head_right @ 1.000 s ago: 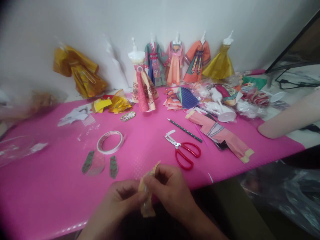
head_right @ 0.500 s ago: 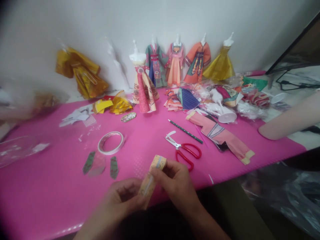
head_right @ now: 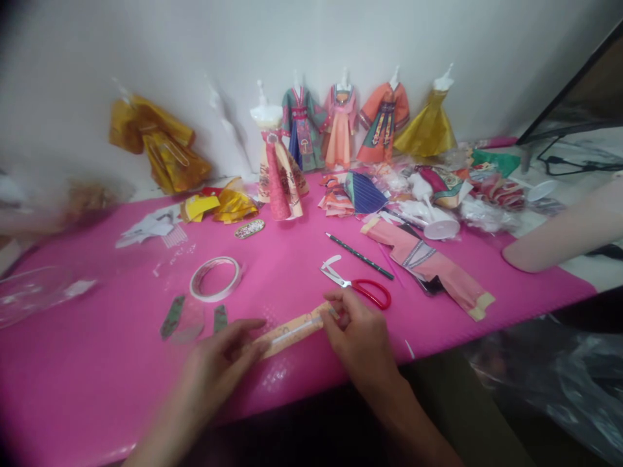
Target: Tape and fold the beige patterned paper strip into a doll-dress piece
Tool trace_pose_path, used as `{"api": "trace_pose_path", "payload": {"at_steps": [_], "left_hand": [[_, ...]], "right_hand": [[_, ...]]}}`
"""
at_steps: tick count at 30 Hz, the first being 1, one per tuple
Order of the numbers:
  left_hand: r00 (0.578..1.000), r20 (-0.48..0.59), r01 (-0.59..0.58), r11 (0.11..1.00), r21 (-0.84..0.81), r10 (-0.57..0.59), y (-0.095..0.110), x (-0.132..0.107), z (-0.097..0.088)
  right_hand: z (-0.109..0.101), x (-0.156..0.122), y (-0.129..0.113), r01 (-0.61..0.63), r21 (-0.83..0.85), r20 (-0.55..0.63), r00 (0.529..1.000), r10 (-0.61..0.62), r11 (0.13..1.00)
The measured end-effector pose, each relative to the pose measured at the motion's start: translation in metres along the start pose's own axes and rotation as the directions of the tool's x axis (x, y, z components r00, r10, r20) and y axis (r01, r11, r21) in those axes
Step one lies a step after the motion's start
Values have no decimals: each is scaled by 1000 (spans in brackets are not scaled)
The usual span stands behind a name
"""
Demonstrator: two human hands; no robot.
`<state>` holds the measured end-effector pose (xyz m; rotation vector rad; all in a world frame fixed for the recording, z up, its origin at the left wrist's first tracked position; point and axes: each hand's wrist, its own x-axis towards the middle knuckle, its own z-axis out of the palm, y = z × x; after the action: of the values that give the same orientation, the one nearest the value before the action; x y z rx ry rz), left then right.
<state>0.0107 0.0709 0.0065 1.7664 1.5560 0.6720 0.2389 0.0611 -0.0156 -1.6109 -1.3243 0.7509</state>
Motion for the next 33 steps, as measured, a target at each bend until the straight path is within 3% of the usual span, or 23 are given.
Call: {"api": "trace_pose_path", "payload": {"at_steps": [4, 7, 10, 12, 15, 27, 33], "left_hand": [[958, -103, -219, 917, 333, 266, -1, -1, -1], [866, -95, -392, 783, 482, 492, -3, -11, 12], [745, 4, -558, 620, 551, 667, -8, -22, 34], [717, 67, -591, 553, 588, 694, -12, -26, 47], [720, 115, -593, 522, 613, 684, -14, -26, 54], [734, 270, -605, 420, 677, 623, -4, -14, 47], [637, 265, -643, 309, 701, 724, -2, 0, 44]], "right_hand": [[2, -2, 0, 119, -198, -19, 992, -125, 973], [1, -8, -8, 216, -343, 38, 976, -216, 914], [2, -16, -17, 365, -480, 258, 928, -270, 798], [5, -21, -21, 402, -500, 371, 900, -231, 767], [10, -23, -23, 396, -511, 440, 883, -164, 763], [11, -20, -25, 338, -529, 473, 879, -60, 779], [9, -17, -26, 294, -503, 418, 906, -70, 813]]}}
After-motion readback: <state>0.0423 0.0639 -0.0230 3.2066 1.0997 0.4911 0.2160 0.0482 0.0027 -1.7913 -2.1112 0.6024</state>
